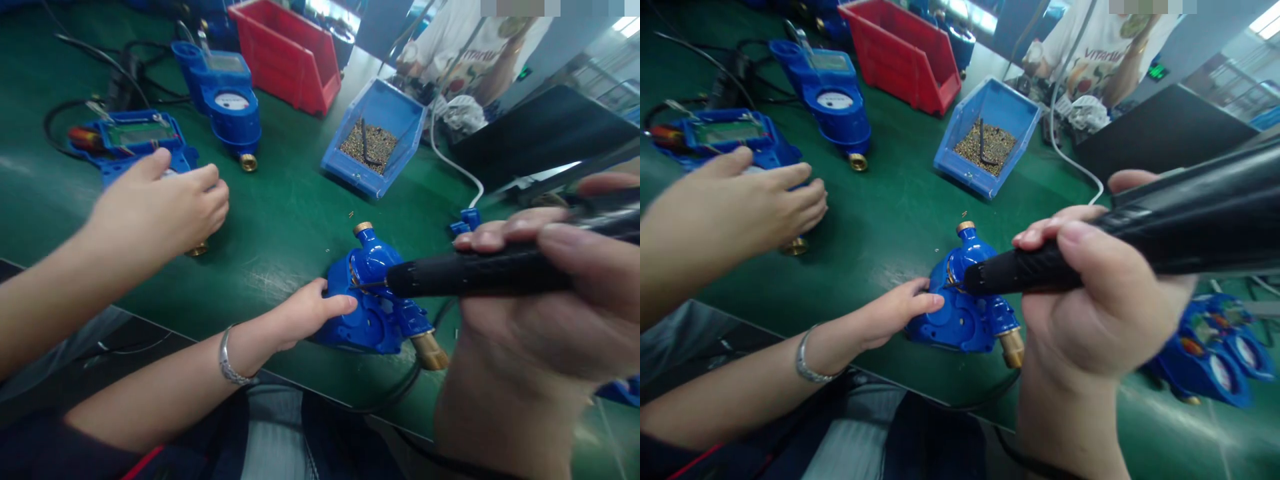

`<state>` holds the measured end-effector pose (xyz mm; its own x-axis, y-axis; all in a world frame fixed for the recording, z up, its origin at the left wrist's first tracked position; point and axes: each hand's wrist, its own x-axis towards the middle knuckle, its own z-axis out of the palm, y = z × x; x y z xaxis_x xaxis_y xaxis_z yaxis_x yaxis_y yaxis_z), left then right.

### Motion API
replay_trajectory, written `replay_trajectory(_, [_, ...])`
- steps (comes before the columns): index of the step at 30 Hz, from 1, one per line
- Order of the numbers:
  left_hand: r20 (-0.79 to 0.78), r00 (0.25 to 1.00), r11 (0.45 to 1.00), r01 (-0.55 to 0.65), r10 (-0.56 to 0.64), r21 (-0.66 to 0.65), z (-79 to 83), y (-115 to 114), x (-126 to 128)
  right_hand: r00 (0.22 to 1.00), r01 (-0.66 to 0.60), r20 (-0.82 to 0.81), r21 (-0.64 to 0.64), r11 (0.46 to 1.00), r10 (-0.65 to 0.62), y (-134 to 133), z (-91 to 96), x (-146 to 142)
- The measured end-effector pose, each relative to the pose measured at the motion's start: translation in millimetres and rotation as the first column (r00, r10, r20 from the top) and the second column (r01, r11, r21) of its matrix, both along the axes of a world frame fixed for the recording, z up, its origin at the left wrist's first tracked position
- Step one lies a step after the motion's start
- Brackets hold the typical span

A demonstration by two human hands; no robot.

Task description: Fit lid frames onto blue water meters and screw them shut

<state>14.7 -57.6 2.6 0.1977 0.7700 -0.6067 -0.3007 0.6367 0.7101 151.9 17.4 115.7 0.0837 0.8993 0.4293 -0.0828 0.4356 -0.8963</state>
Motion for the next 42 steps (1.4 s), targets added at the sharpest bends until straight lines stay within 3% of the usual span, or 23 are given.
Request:
replay_trajectory(4, [-0.005,1.000,1.000,0.012,-0.012,0.016,-0.9,0,0,0.997,-0.054,-0.047,-0.020,0.998,0.053,-3,-8.3,-24])
replay_trajectory(13, [-0.129,0.992,0.997,-0.007,0.017,0.073,-10.1,-3,4,0.990,-0.126,0.021,-0.264,0.956,0.136,1,-24.3,-25])
replay_trajectory(23, [-0.181,0.983,0.997,0.026,-0.013,0.070,-10.8,-3,4,0.992,-0.117,0.016,-0.278,0.953,0.127,-3,-30.5,-25])
replay_trajectory(35, [-0.151,0.988,0.998,-0.022,0.032,0.064,-8.6,-4,7,0.995,-0.104,-0.026,-0.288,0.952,0.101,-5,-32.3,-29])
replay_trajectory(39, [-0.137,0.990,0.998,-0.022,0.030,0.056,-6.2,-3,8,0.981,-0.194,-0.065,-0.286,0.938,0.183,-5,-22.7,-28])
replay_trajectory(42, [-0.115,0.992,0.998,-0.043,0.048,0.048,-4.4,-5,10,0.994,-0.100,0.026,-0.163,0.982,0.106,-3,1.4,-4])
